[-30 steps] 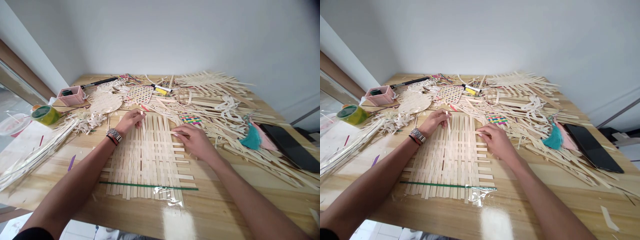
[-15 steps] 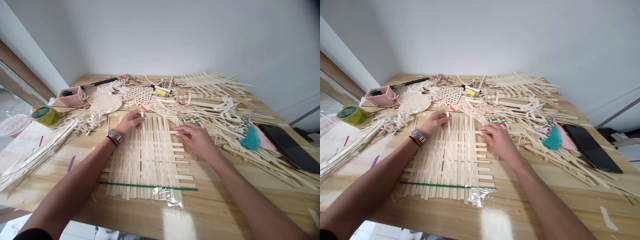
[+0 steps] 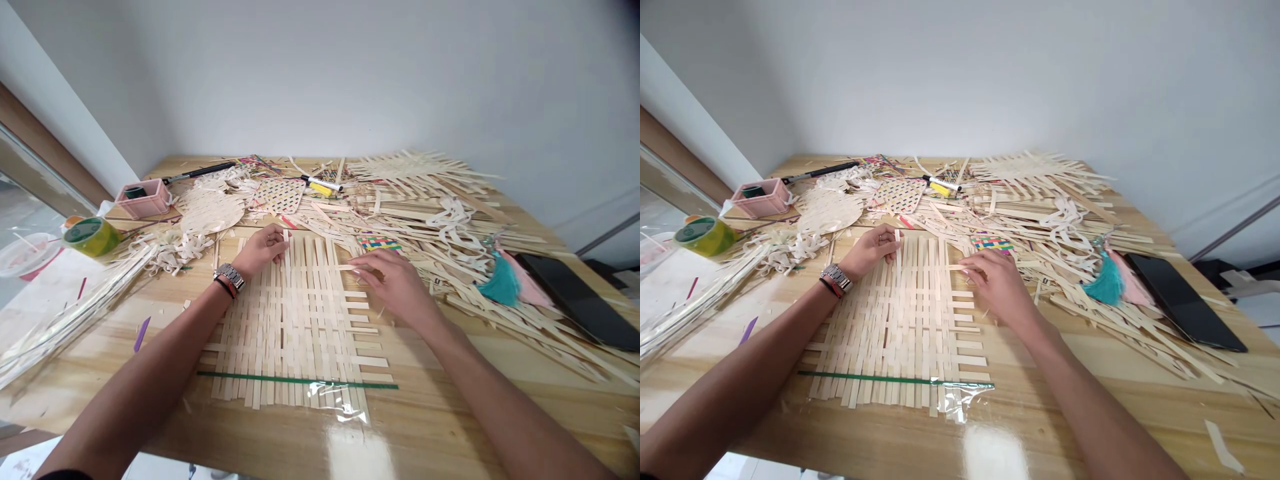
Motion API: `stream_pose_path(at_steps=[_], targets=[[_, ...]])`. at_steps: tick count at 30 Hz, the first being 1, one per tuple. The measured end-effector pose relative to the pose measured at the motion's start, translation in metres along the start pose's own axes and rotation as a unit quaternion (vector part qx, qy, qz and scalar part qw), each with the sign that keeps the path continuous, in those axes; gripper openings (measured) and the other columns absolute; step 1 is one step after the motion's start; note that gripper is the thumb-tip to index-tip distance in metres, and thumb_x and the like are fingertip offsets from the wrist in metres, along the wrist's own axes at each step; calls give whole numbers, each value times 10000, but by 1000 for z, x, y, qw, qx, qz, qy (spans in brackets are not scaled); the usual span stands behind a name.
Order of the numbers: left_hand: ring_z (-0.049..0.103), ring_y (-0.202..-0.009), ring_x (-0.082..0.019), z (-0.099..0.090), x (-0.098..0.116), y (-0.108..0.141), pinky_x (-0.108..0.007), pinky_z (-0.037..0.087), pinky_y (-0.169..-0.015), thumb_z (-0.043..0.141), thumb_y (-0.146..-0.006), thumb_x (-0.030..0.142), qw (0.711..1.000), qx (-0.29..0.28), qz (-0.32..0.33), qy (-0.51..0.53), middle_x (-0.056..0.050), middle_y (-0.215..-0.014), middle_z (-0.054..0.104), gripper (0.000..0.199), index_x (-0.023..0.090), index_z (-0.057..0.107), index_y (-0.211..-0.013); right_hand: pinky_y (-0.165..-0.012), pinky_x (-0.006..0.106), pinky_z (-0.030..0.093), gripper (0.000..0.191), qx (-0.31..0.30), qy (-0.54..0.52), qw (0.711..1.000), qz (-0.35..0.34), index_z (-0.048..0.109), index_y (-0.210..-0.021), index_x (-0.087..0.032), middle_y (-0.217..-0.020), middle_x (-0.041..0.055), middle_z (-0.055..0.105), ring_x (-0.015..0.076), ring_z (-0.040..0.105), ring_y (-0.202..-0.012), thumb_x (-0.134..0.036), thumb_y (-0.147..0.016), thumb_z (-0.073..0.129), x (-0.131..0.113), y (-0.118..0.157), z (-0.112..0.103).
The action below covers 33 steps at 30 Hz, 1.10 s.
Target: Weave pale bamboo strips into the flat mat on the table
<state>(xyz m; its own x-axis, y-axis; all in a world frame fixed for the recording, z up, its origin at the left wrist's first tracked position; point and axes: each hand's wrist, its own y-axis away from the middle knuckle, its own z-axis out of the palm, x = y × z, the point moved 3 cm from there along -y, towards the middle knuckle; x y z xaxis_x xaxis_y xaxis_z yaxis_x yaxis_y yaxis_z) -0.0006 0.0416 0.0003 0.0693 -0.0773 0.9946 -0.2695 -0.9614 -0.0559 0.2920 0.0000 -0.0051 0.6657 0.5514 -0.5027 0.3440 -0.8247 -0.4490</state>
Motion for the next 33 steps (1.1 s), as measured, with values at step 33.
stream_pose_path(at_steps=[33], targets=[[638,-602,-87,-3,-8,-4,-224,524,-544,756,-808,181,1000,3,3,7,53,-829,588,396,200,538,-1137,-896,461,586,145,-14,-13,1000,3,780,-1019,-250,-1024,81,783,271,726,-966,-291,-980,646,3,0,3]])
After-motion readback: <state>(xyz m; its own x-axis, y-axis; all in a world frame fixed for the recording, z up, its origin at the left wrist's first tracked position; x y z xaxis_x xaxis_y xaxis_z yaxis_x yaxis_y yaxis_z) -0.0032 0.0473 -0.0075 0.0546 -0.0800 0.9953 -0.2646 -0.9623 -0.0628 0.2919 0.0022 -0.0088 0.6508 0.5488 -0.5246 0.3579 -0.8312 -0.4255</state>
